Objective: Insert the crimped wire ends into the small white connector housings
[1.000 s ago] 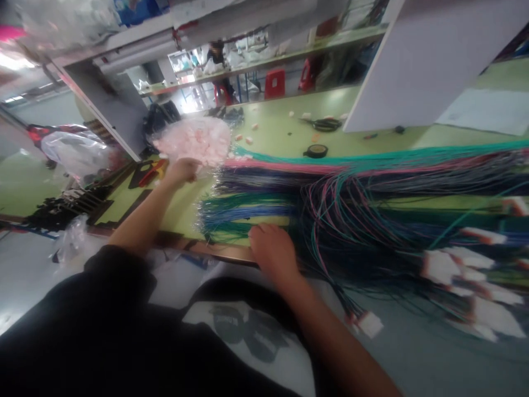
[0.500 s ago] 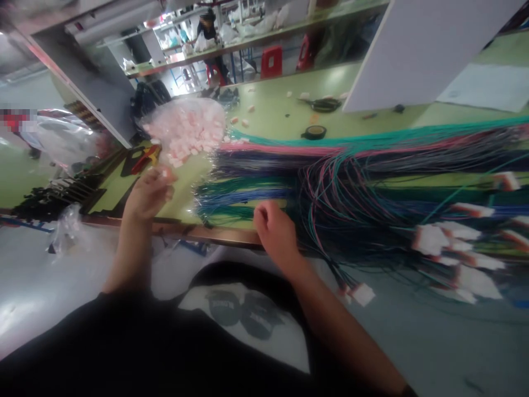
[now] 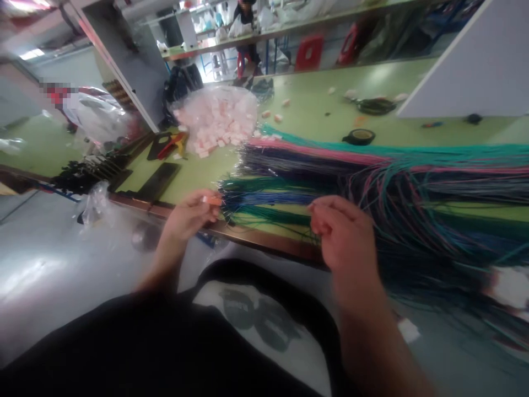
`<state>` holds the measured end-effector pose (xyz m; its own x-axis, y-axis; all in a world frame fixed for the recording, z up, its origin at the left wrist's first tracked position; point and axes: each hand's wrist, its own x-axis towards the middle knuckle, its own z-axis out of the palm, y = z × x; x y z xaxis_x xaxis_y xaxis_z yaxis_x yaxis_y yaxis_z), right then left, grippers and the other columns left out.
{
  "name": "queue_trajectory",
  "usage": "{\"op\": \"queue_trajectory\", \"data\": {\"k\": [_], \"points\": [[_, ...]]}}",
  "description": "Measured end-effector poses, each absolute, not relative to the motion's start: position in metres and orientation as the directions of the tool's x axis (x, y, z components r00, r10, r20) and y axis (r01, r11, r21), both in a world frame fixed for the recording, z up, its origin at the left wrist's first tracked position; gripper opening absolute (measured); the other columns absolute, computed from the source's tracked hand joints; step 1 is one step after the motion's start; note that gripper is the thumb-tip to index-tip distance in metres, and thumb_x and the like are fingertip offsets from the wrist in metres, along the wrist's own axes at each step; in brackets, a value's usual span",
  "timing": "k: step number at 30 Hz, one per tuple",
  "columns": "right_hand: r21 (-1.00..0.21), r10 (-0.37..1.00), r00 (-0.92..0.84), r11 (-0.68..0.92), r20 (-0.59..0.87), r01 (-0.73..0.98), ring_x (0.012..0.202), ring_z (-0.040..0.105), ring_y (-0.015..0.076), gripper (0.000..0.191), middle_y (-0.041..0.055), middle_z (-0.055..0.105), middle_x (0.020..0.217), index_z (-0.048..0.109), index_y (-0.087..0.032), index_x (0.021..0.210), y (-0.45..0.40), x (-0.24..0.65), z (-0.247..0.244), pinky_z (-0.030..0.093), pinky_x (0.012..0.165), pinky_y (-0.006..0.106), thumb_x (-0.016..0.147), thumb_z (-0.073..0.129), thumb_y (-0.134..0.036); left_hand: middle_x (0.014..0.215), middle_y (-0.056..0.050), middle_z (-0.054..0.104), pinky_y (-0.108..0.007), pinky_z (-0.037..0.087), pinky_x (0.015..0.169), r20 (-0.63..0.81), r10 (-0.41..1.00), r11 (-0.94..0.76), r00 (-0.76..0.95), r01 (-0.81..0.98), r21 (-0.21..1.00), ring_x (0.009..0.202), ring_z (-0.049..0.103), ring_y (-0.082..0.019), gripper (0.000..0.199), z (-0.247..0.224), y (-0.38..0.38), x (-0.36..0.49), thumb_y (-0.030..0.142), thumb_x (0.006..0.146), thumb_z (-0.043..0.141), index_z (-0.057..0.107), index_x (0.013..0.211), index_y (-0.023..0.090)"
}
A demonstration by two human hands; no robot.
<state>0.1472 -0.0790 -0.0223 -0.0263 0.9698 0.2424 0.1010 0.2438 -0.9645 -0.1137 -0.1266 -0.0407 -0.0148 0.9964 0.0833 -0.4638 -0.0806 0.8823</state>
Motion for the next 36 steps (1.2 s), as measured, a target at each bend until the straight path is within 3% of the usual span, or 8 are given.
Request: {"op": "queue_trajectory", "data": {"k": [3, 6, 8, 10, 13, 18, 24, 36], "points": [[-0.904, 0.927, -0.218, 0.355, 0.306, 0.237, 0.049, 0.046, 0.0122, 0.007, -0.003, 0.055, 0.056, 0.067, -0.025, 0.075, -0.092, 0.137, -0.016, 0.034, 0.05, 0.027, 0.072, 0.063, -0.03, 0.088, -0.005, 0.072, -0.021, 0.058, 0.058, 0.069, 0.998, -0.053, 0.013, -0.51, 0.859, 0.063, 0.067, -0.011, 0.029, -0.04, -0.127, -0.107, 0.036, 0.067, 0.083, 0.073, 0.078, 0.012], [-0.643, 0.766, -0.476, 0.632, 0.433, 0.433, 0.065, 0.061, 0.0162, 0.019, 0.0017, 0.071, 0.077, 0.071, -0.024, 0.092, -0.108, 0.114, -0.012, 0.041, 0.059, 0.029, 0.081, 0.056, -0.026, 0.091, -0.004, 0.072, -0.022, 0.059, 0.062, 0.062, 0.998, -0.048, 0.012, -0.502, 0.863, 0.067, 0.068, -0.011, 0.022, -0.04, -0.129, -0.097, 0.031, 0.069, 0.082, 0.073, 0.08, 0.014], [-0.491, 0.649, -0.589, 0.757, 0.481, 0.432, 0.074, 0.065, 0.0183, 0.024, 0.0041, 0.073, 0.084, 0.071, -0.022, 0.098, -0.115, 0.1, -0.012, 0.044, 0.064, 0.029, 0.087, 0.049, -0.024, 0.092, -0.002, 0.072, -0.021, 0.059, 0.065, 0.075, 0.997, -0.063, 0.005, -0.49, 0.87, 0.073, 0.069, -0.011, 0.02, -0.04, -0.132, -0.09, 0.025, 0.07, 0.081, 0.073, 0.086, 0.018], [-0.426, 0.594, -0.62, 0.803, 0.513, 0.417, 0.077, 0.066, 0.0183, 0.026, 0.0051, 0.073, 0.084, 0.071, -0.02, 0.097, -0.117, 0.092, -0.014, 0.044, 0.065, 0.029, 0.091, 0.045, -0.022, 0.097, 0.0, 0.072, -0.019, 0.058, 0.065, 0.097, 0.995, -0.085, 0.0, -0.488, 0.869, 0.075, 0.068, -0.01, 0.025, -0.04, -0.134, -0.086, 0.02, 0.068, 0.082, 0.073, 0.091, 0.021], [-0.439, 0.621, -0.558, 0.783, 0.55, 0.44, 0.071, 0.063, 0.0153, 0.025, 0.0044, 0.07, 0.076, 0.07, -0.019, 0.086, -0.116, 0.089, -0.017, 0.043, 0.062, 0.026, 0.091, 0.046, -0.022, 0.103, 0.0, 0.071, -0.021, 0.058, 0.067, 0.109, 0.994, -0.09, 0.008, -0.495, 0.864, 0.075, 0.068, -0.009, 0.034, -0.041, -0.136, -0.084, 0.019, 0.066, 0.083, 0.071, 0.097, 0.023], [-0.437, 0.67, -0.493, 0.739, 0.555, 0.512, 0.061, 0.057, 0.0128, 0.025, 0.0022, 0.062, 0.064, 0.063, -0.019, 0.068, -0.114, 0.093, -0.02, 0.035, 0.054, 0.025, 0.088, 0.048, -0.021, 0.085, 0.001, 0.072, -0.025, 0.057, 0.072, 0.077, 0.995, -0.035, 0.062, -0.513, 0.858, 0.074, 0.068, -0.011, 0.036, -0.043, -0.135, -0.083, 0.024, 0.063, 0.084, 0.069, 0.095, 0.02], [-0.377, 0.663, -0.498, 0.738, 0.559, 0.56, 0.057, 0.052, 0.0109, 0.026, 0.0005, 0.057, 0.06, 0.062, -0.019, 0.065, -0.115, 0.094, -0.024, 0.029, 0.052, 0.026, 0.087, 0.047, -0.02, 0.083, 0.001, 0.072, -0.025, 0.055, 0.067, 0.044, 0.996, -0.001, 0.081, -0.463, 0.886, 0.065, 0.065, -0.01, 0.037, -0.044, -0.135, -0.082, 0.028, 0.062, 0.084, 0.068, 0.094, 0.021], [-0.219, 0.545, -0.511, 0.796, 0.665, 0.564, 0.064, 0.055, 0.0128, 0.028, 0.001, 0.061, 0.064, 0.059, -0.019, 0.063, -0.113, 0.095, -0.031, 0.028, 0.052, 0.028, 0.088, 0.047, -0.015, 0.069, 0.003, 0.065, -0.023, 0.053, 0.059, 0.076, 0.99, -0.013, 0.122, -0.457, 0.889, 0.059, 0.062, -0.009, 0.037, -0.049, -0.135, -0.081, 0.033, 0.065, 0.084, 0.07, 0.097, 0.021]]}}
